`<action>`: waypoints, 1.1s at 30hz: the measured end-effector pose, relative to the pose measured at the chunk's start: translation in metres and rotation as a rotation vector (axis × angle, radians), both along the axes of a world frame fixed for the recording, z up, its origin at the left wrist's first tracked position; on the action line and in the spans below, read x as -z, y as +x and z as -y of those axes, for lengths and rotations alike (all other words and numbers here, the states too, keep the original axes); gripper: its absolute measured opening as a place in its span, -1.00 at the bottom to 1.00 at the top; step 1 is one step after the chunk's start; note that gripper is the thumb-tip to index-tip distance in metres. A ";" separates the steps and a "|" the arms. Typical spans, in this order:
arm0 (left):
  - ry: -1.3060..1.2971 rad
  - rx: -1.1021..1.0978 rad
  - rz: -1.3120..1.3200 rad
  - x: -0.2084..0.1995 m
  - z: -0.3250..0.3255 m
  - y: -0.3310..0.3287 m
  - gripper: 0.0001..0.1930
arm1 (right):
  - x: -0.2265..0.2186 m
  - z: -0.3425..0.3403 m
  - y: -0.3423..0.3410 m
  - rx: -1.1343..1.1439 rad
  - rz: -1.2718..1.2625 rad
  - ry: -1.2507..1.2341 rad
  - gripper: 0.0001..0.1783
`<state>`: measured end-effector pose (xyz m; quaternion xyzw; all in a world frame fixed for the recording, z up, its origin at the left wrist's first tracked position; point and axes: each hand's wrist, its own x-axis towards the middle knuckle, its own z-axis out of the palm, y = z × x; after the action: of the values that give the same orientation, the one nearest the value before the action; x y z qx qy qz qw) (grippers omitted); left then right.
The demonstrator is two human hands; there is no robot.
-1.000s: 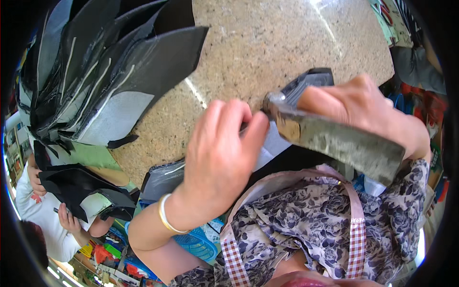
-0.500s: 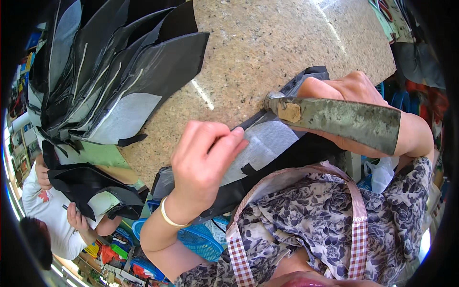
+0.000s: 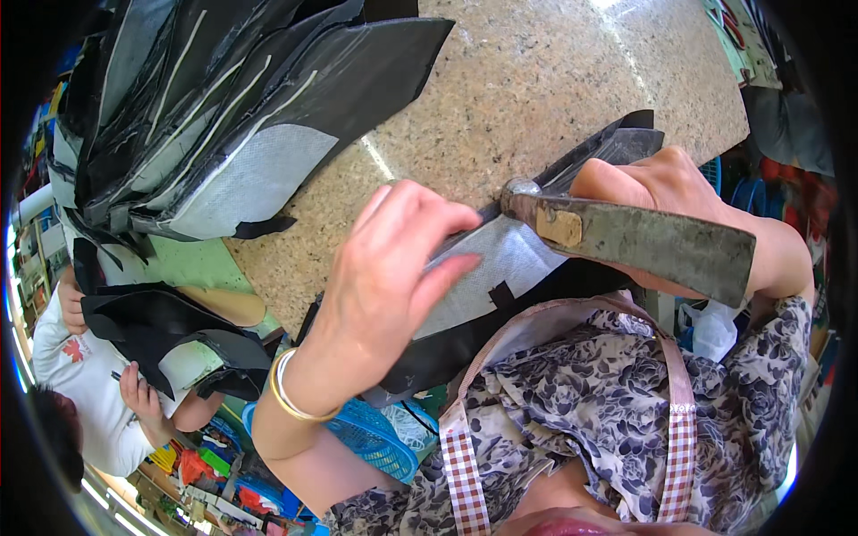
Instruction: The person attaches white tape strips to black shoe components, folds the edges over the tape by hand, and flattens the seams using a hammer.
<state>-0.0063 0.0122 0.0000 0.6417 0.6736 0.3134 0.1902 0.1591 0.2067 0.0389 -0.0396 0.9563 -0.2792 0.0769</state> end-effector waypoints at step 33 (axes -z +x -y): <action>0.082 0.082 -0.160 0.001 0.041 -0.026 -0.79 | -0.012 0.031 -0.038 -0.261 -0.083 -0.026 -0.73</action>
<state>-0.0319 -0.0291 -0.0012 0.6991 0.6463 0.2805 0.1220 0.1212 0.1758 0.0514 -0.1762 0.9416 -0.2776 0.0722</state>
